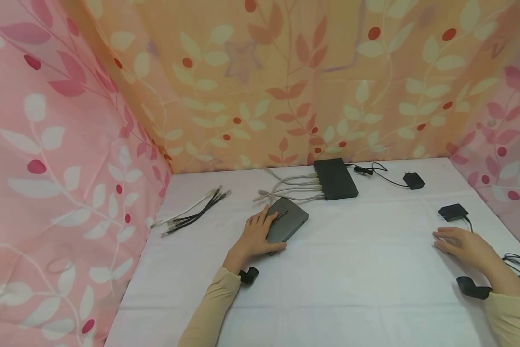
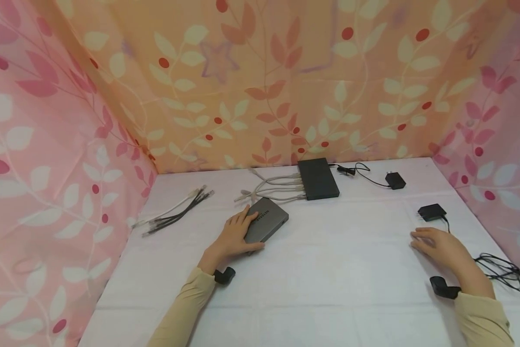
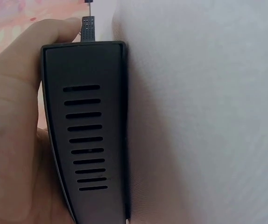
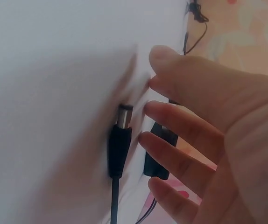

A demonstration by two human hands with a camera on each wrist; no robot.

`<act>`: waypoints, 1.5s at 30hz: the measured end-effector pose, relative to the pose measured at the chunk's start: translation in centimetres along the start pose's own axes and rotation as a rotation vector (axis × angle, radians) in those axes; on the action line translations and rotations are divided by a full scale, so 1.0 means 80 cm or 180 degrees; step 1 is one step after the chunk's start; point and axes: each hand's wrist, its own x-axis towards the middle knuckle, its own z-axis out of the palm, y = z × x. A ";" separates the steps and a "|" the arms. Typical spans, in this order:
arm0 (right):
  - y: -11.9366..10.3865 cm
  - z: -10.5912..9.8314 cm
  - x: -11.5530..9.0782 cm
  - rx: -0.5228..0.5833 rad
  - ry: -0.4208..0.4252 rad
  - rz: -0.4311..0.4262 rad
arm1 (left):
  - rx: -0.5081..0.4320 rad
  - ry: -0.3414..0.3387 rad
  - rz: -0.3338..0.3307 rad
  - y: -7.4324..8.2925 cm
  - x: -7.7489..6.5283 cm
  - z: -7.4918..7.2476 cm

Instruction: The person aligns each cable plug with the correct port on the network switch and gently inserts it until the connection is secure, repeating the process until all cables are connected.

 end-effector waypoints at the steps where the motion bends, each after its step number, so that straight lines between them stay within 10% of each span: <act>1: 0.001 0.000 -0.001 0.0014 -0.0005 0.0016 | -0.0003 -0.0003 -0.0009 0.000 0.000 -0.001; 45: 0.025 0.005 -0.023 -0.0008 0.0460 0.0008 | -0.0077 0.0016 -0.0049 0.001 -0.001 0.000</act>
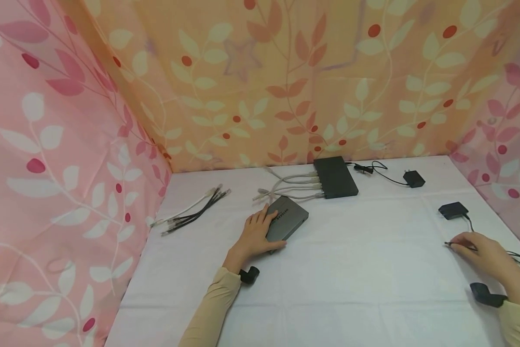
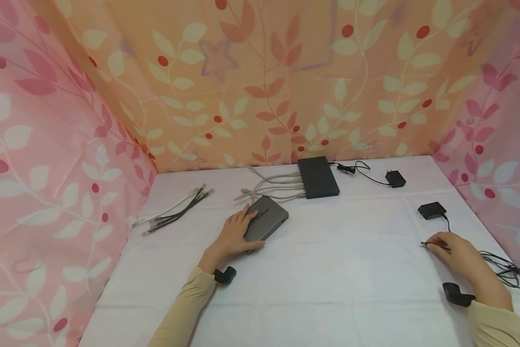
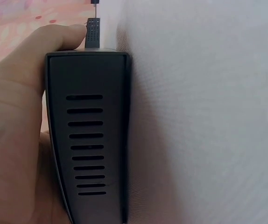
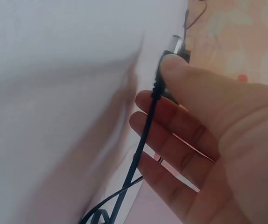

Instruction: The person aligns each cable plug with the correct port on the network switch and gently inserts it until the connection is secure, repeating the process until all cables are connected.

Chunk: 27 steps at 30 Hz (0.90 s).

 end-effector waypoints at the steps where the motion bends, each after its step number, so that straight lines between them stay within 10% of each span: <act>1: -0.002 0.000 0.001 0.0017 0.0000 0.0006 | 0.0003 -0.0008 -0.0005 0.000 0.000 0.000; 27: -0.092 0.004 0.072 0.0111 -0.0313 -0.0420 | -0.0009 -0.0006 -0.0016 0.003 -0.002 0.000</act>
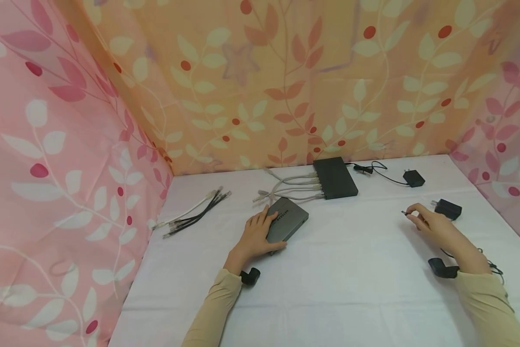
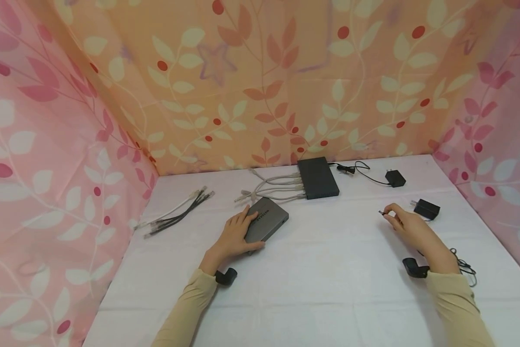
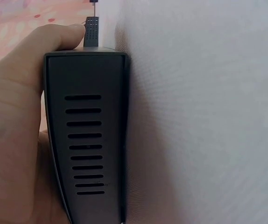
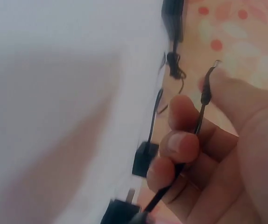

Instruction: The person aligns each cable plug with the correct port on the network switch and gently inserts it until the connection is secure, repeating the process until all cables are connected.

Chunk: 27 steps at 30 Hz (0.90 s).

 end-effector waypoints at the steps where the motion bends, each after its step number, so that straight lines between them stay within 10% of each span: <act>1: -0.003 0.002 0.004 0.0022 -0.0007 -0.0013 | 0.0000 0.0007 0.0005 0.000 0.000 0.000; 27: -0.078 0.048 0.061 0.0210 -0.0205 -0.0205 | 0.0010 0.0091 0.0038 0.000 0.000 0.001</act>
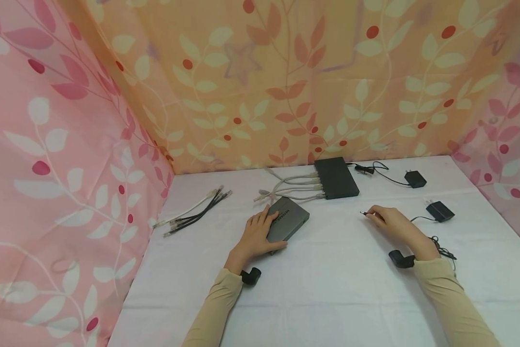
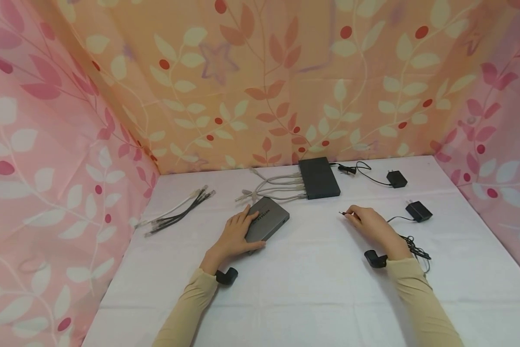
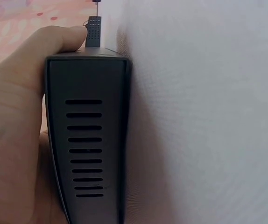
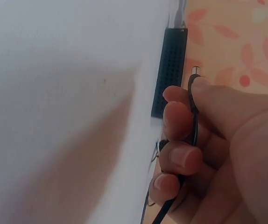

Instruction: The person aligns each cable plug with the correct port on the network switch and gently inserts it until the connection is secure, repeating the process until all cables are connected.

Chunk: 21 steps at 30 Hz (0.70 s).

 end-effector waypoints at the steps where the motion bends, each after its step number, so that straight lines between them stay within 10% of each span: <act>1: -0.002 0.002 0.002 0.0006 -0.0007 -0.0014 | 0.0009 -0.0001 -0.0001 0.000 0.000 0.000; 21: -0.049 0.030 0.031 0.0094 -0.0102 -0.0265 | 0.0035 0.0034 0.0010 -0.002 0.001 0.003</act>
